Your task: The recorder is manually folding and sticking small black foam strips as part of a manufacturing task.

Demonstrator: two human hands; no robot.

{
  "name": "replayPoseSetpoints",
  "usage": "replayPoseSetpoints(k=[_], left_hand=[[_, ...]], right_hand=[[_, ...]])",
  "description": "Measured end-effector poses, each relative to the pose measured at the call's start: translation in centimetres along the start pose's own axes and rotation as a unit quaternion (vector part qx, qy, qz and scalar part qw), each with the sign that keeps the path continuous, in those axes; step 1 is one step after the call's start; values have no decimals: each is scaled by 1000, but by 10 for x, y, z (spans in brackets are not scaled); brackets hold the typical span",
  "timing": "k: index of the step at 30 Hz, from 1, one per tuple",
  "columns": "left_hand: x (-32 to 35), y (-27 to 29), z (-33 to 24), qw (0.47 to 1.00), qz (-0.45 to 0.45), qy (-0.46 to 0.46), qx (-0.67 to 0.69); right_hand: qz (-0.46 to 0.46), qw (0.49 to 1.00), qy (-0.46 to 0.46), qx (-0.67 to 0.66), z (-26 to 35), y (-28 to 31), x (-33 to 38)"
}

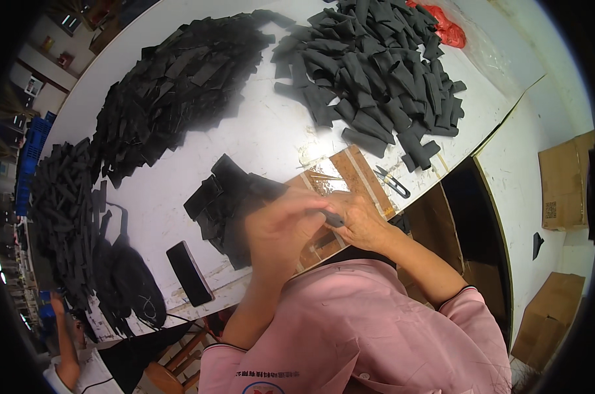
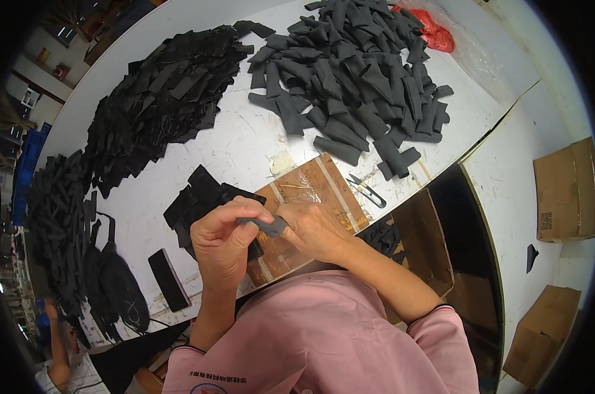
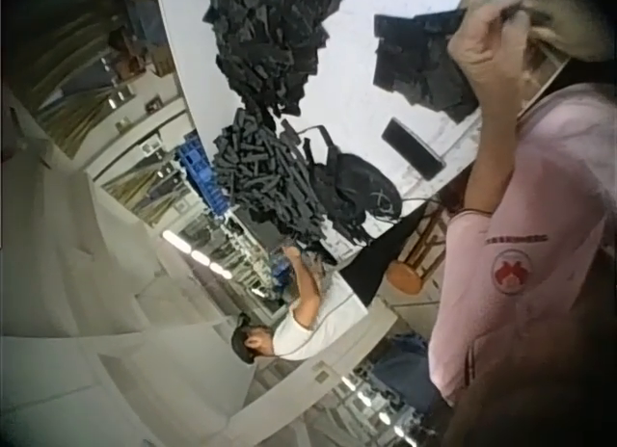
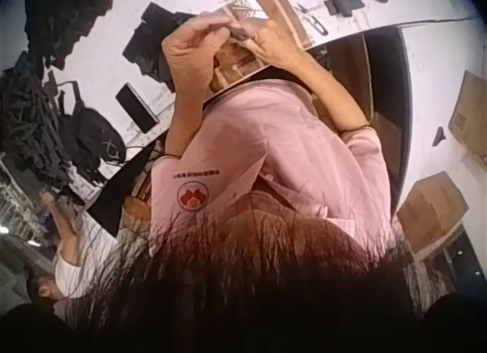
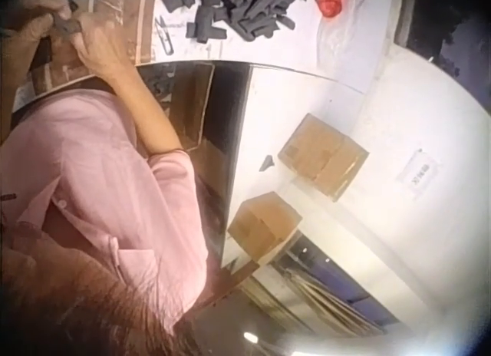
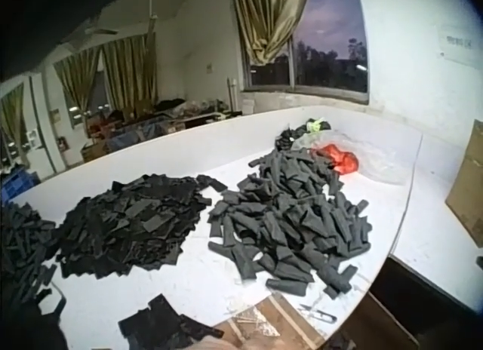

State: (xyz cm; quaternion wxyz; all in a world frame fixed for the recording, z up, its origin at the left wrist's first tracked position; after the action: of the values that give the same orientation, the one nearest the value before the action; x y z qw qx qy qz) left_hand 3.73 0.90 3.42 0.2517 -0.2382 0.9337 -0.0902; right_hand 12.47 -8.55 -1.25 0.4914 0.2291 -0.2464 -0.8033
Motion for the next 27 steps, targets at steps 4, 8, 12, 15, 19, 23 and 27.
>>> replayPoseSetpoints(k=[4,8,12,15,19,23,27], left_hand=[[0,0,0,1000,24,-7,-1],[-3,-3,-3,998,1,-12,-68],[3,6,-5,995,-64,-67,-25],[8,21,-10,962,-219,-8,161],[24,20,3,980,-184,-6,74],[19,28,-5,986,-161,-27,-23],[15,34,-9,988,-112,-52,-92]], right_hand=[[-56,997,55,2,3,4,-2],[-47,997,61,-14,-5,-5,-3],[-18,999,37,4,13,11,-8],[-47,996,65,42,24,18,-11],[-53,995,68,57,8,0,-6],[-19,996,47,77,12,2,-7],[-55,992,96,62,16,5,-8]])
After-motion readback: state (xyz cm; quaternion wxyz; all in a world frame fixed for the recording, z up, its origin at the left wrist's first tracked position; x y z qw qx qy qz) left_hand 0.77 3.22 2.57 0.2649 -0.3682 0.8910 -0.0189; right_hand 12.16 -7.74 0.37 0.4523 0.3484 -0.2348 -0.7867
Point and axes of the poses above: each hand's wrist, its own x-axis away from the middle knuckle, its own y-axis out of the back of the hand, z = x × y, the point moved 4 cm from there along -x, towards the middle knuckle, and after that the axes turned 8 degrees about -y, right-handed, at the moved point
